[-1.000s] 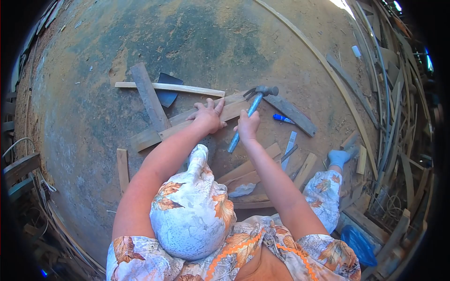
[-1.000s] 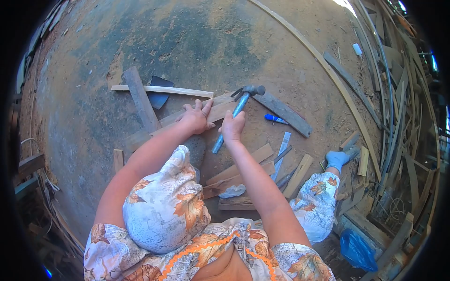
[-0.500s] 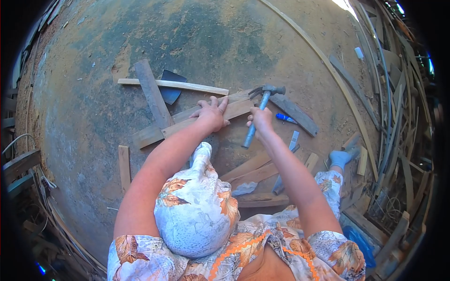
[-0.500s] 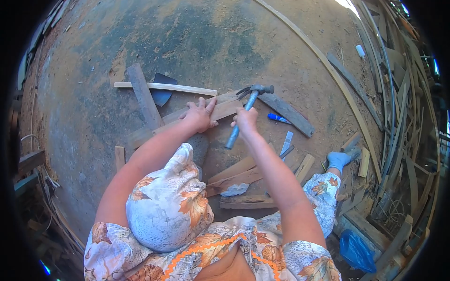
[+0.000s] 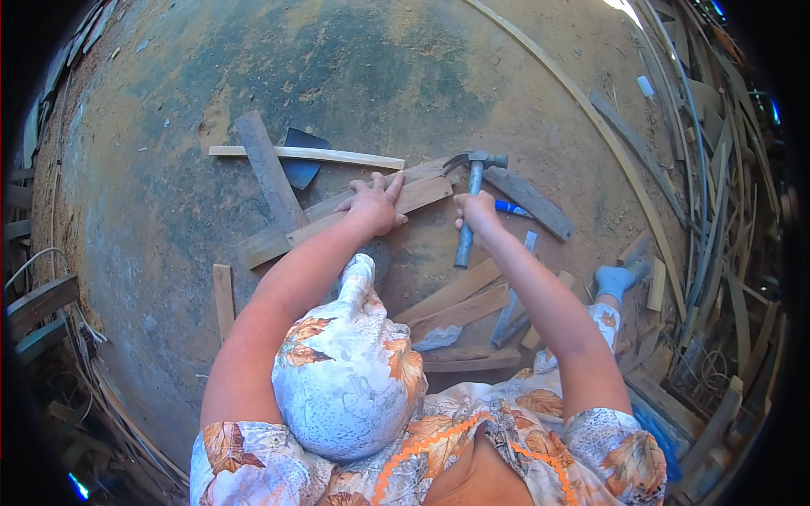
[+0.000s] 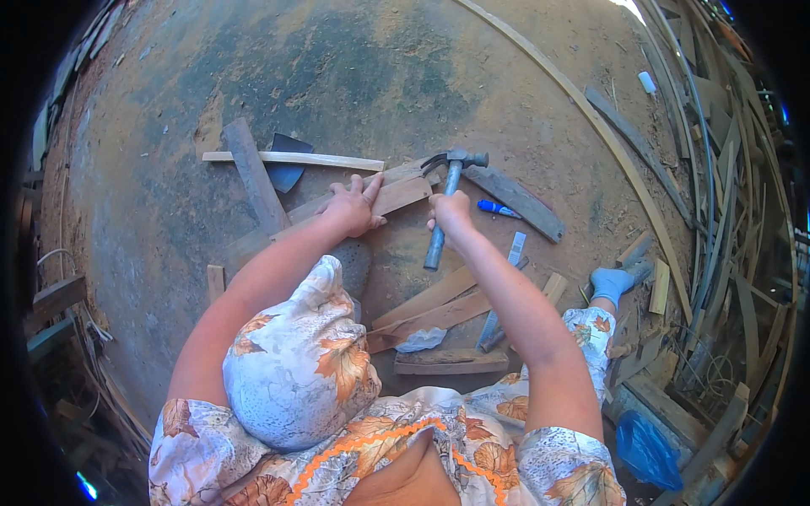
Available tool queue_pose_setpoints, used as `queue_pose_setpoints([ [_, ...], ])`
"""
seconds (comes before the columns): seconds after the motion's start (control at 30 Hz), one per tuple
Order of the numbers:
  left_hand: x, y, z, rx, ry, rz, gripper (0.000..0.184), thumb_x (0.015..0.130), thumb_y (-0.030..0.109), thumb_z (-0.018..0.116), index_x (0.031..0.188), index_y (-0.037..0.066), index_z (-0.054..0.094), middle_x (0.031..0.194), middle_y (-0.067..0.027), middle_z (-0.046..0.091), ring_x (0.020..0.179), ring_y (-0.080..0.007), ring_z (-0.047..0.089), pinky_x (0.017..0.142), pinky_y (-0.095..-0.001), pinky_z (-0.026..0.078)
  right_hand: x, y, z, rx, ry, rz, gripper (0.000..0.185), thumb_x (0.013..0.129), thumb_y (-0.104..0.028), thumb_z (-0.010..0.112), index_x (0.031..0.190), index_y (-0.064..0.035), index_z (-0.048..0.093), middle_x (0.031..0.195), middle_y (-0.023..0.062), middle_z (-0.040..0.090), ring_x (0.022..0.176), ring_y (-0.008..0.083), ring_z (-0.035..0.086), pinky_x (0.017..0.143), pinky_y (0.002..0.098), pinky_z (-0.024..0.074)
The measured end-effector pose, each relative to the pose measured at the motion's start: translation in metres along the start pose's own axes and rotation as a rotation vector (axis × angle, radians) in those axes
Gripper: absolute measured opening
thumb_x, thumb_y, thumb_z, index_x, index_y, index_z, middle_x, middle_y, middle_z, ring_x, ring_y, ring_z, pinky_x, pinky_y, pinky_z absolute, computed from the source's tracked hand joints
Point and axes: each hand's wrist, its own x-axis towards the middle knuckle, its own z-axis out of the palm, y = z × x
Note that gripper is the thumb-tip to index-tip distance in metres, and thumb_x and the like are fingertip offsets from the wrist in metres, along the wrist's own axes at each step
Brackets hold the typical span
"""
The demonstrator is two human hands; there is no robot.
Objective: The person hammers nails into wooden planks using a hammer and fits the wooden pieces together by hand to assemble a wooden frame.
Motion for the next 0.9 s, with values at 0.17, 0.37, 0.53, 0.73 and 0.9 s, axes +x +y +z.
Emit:
queue_pose_setpoints([
  [0.17, 0.005, -0.002, 0.009, 0.032, 0.044, 0.010, 0.093, 0.083, 0.056, 0.060, 0.152, 0.030, 0.004, 0.152, -0.0132, 0.018, 0.129, -0.0539, 0.028, 0.075, -0.0700, 0.049, 0.015, 0.049, 0.019, 0.099, 0.118, -0.223, 0.016, 0.083, -0.003, 0.055, 0.090, -0.0025, 0.040, 0.068, 0.0053, 0.048, 0.049, 0.0125, 0.047, 0.039, 0.0282, 0.0424],
  [0.37, 0.002, 0.002, 0.004, 0.041, 0.066, 0.007, 0.093, 0.082, 0.056, 0.061, 0.152, 0.029, 0.005, 0.150, -0.0145, 0.021, 0.125, -0.0538, 0.032, 0.070, -0.0691, 0.052, 0.011, 0.047, 0.034, 0.312, 0.164, 0.023, 0.011, 0.084, 0.001, 0.052, 0.086, -0.0025, 0.042, 0.065, 0.0027, 0.046, 0.047, 0.0109, 0.045, 0.040, 0.0263, 0.0390],
  [0.53, 0.002, -0.002, 0.003, -0.005, 0.050, 0.024, 0.091, 0.083, 0.055, 0.062, 0.151, 0.031, 0.007, 0.152, -0.0133, 0.017, 0.129, -0.0537, 0.027, 0.077, -0.0710, 0.049, 0.009, 0.038, 0.006, 0.216, 0.080, 0.062, 0.012, 0.082, 0.002, 0.052, 0.082, -0.0017, 0.041, 0.062, 0.0030, 0.046, 0.044, 0.0120, 0.044, 0.040, 0.0277, 0.0391],
  [0.73, 0.000, -0.001, 0.004, 0.003, 0.056, 0.026, 0.091, 0.083, 0.055, 0.061, 0.151, 0.030, 0.007, 0.152, -0.0134, 0.019, 0.129, -0.0532, 0.029, 0.077, -0.0699, 0.050, 0.025, 0.014, -0.030, -0.189, -0.053, 0.078, 0.012, 0.084, 0.000, 0.053, 0.086, -0.0017, 0.042, 0.064, 0.0031, 0.047, 0.044, 0.0123, 0.044, 0.039, 0.0280, 0.0388],
  [0.9, 0.000, 0.000, 0.002, 0.030, 0.053, 0.028, 0.090, 0.083, 0.054, 0.061, 0.151, 0.030, 0.007, 0.151, -0.0143, 0.020, 0.128, -0.0533, 0.030, 0.074, -0.0686, 0.051, 0.018, 0.029, -0.020, -0.487, 0.194, -0.240, 0.020, 0.083, -0.005, 0.055, 0.095, 0.0045, 0.044, 0.067, 0.0111, 0.052, 0.047, 0.0204, 0.055, 0.041, 0.0345, 0.0452],
])
